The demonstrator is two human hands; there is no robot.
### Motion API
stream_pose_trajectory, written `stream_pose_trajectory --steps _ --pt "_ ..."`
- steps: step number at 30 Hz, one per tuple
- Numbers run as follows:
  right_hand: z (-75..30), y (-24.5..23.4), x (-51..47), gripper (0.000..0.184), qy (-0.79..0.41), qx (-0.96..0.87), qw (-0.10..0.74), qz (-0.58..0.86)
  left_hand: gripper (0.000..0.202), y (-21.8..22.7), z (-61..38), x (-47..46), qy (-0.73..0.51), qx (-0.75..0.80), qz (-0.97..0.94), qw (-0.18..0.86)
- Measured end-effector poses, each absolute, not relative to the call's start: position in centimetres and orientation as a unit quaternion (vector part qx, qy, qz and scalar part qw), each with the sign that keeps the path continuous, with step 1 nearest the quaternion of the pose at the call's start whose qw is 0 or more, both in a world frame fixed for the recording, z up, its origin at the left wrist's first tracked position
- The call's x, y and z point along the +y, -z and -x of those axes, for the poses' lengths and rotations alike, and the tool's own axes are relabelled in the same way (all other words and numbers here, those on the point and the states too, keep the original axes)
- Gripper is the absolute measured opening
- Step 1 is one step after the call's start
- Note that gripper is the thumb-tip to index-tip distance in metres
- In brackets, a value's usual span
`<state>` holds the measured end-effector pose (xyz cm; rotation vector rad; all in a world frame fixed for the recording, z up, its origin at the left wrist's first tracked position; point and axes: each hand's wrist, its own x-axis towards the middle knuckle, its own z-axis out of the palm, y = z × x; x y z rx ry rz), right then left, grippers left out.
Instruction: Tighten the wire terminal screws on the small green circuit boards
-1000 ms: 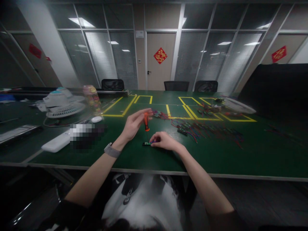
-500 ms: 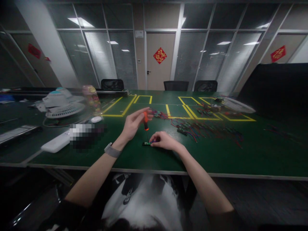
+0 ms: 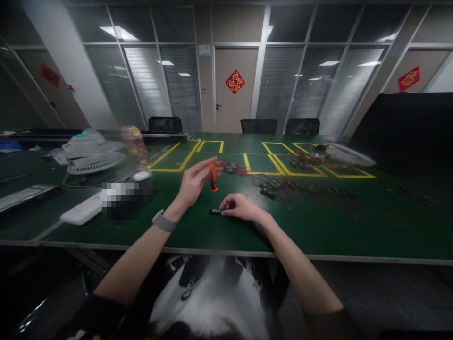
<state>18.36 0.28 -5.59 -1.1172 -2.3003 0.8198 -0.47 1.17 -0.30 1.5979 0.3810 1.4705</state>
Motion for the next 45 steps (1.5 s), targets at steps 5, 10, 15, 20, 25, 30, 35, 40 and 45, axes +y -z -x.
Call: stream_pose_trajectory --steps 5,10,15,20,25,30,35,40,45 --pt "-18.3 5.5 0.2 0.021 -0.283 -0.838 0.221 0.41 0.018 -0.2 0.6 0.7 -0.638 0.226 -0.662 0.321" --pt "-18.3 5.5 0.2 0.02 -0.29 -0.836 0.223 0.408 0.021 -0.2 0.5 0.8 -0.617 0.222 -0.685 0.317" --pt "-18.3 5.4 0.1 0.02 -0.288 -0.836 0.226 0.41 0.031 0.3 0.5 1.4 -0.584 0.164 -0.674 0.422" --pt "-18.3 5.3 0.1 0.02 -0.289 -0.835 0.223 0.412 0.025 0.1 0.6 0.8 -0.62 0.238 -0.685 0.3" --pt "-18.3 5.4 0.2 0.021 -0.289 -0.836 0.224 0.41 0.022 -0.1 0.5 0.3 -0.627 0.266 -0.71 0.178" --pt "-18.3 5.6 0.3 0.02 -0.293 -0.835 0.223 0.409 0.03 0.1 0.5 0.9 -0.596 0.18 -0.698 0.353" --pt "-18.3 5.6 0.3 0.021 -0.287 -0.835 0.221 0.415 0.032 0.0 0.4 1.2 -0.596 0.167 -0.652 0.438" --pt "-18.3 5.6 0.3 0.022 -0.286 -0.835 0.225 0.413 0.019 -0.3 0.5 0.4 -0.644 0.254 -0.676 0.254" --pt "-18.3 5.5 0.3 0.022 -0.287 -0.837 0.223 0.41 0.02 -0.1 0.6 0.6 -0.635 0.242 -0.69 0.248"
